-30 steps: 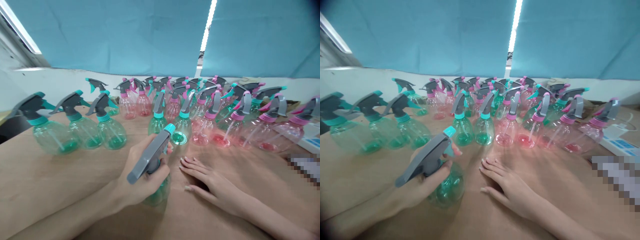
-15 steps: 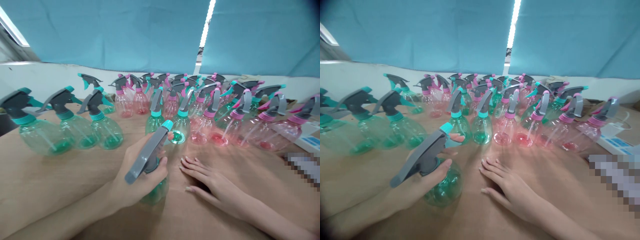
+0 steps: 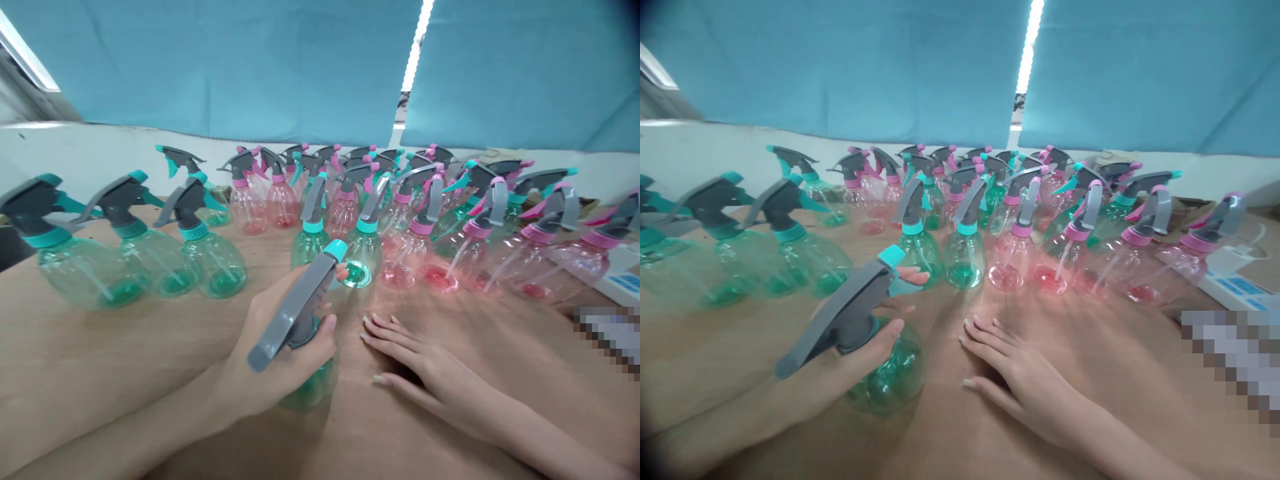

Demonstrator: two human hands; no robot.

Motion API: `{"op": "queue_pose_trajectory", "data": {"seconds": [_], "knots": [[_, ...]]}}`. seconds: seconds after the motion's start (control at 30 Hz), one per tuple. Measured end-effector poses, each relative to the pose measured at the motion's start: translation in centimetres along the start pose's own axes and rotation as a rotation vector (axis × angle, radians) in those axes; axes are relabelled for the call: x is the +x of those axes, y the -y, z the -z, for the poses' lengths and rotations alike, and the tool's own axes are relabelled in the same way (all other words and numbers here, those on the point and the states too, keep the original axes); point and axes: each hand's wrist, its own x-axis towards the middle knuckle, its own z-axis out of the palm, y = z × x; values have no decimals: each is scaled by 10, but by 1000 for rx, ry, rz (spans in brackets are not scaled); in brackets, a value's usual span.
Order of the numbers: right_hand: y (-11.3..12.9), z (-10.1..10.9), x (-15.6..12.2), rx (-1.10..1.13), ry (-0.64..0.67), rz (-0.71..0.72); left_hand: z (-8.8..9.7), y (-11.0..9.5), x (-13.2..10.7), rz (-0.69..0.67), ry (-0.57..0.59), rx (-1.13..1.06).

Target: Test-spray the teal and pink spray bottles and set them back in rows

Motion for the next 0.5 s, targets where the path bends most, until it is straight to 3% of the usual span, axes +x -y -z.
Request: {"op": "queue_pose_trajectory", "data": {"seconds": [0.5], "knots": [[0, 0, 0, -9, -1, -12, 2, 0, 0, -24, 0, 24]]}}
